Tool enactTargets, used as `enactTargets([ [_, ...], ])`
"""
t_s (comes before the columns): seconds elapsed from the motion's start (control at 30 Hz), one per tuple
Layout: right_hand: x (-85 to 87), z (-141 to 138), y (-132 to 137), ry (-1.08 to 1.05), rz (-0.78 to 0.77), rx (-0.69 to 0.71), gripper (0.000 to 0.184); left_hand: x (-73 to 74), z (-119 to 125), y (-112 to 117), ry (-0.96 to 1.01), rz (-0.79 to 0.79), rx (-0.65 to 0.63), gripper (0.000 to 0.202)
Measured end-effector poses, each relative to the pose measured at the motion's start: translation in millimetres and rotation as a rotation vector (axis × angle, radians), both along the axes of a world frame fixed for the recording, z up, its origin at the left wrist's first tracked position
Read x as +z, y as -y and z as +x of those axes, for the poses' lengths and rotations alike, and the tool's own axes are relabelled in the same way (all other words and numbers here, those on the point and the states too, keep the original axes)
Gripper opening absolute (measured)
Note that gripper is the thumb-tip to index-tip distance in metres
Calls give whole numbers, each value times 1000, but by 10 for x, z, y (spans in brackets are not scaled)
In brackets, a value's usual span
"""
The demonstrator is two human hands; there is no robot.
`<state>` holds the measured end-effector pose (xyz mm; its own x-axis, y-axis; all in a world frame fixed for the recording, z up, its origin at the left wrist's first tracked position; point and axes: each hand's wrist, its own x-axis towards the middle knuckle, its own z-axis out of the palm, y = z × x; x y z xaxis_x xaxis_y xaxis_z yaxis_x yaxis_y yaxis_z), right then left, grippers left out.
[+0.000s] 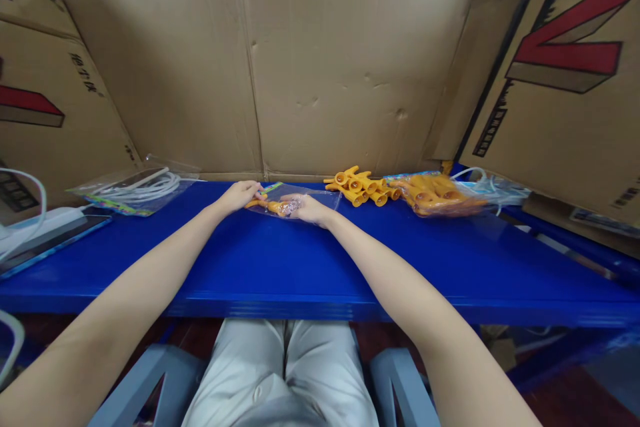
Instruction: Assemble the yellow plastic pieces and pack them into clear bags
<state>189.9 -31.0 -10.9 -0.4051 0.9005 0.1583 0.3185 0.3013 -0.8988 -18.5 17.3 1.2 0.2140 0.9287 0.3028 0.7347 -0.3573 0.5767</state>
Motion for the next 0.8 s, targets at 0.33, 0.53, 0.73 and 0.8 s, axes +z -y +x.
enactTargets([
  [0.33, 79, 33, 79, 95, 50, 59, 51, 22, -31, 33, -237, 126, 48, 29],
  [0.53, 27, 39, -4, 195, 120, 64, 50, -56, 2, 12, -272, 65, -138, 28],
  [0.73, 79, 239, -129, 505, 444, -342, 31, -11, -80, 2, -429, 57, -21, 31],
  [0.8, 144, 377, -119, 625, 520, -555, 25, 13, -115, 10, -473, 56, 23, 31],
])
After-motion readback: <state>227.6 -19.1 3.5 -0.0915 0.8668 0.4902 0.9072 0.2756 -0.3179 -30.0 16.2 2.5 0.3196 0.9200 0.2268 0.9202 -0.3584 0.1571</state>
